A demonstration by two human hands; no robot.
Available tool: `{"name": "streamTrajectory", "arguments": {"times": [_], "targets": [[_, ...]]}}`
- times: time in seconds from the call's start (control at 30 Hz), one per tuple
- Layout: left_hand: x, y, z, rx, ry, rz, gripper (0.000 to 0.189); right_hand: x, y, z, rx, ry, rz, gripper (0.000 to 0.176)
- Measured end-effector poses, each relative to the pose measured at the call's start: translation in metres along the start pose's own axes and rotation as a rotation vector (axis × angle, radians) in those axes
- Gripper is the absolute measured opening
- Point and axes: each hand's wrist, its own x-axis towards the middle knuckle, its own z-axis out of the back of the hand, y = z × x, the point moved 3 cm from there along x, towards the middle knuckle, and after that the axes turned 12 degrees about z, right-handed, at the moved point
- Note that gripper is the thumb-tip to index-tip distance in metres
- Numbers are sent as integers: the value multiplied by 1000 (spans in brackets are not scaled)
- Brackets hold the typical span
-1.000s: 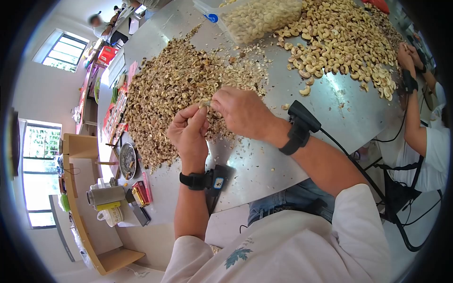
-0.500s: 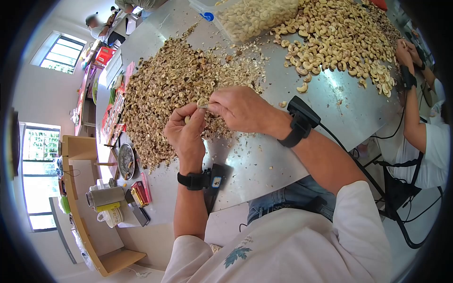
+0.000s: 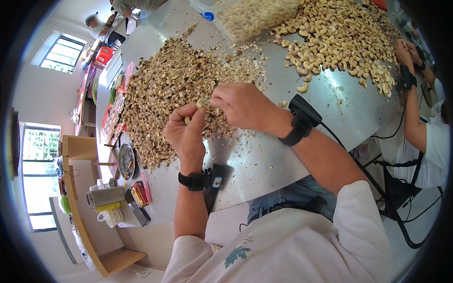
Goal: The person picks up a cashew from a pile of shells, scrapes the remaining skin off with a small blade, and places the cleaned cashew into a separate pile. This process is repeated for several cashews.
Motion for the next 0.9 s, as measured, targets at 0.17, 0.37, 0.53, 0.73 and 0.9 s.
{"name": "streamTrajectory", "arguments": {"times": [0.17,0.37,0.53,0.73,0.9], "targets": [[0,0,-1,26,20,-39,10,0,1,-3,36,38,3,15],[-1,-1,-1,22,34,-62,8,0,4,-4,-18,20,0,16],[1,-2,1,93,26,-85,8,-4,1,-11,-67,31,-37,10],[1,0,1,72,-6,-28,7,-9,-10,-11,-227,34,-104,10],[3,5,-1,100,87,-65,11,-3,-22,-2,231,-105,-346,13]]}}
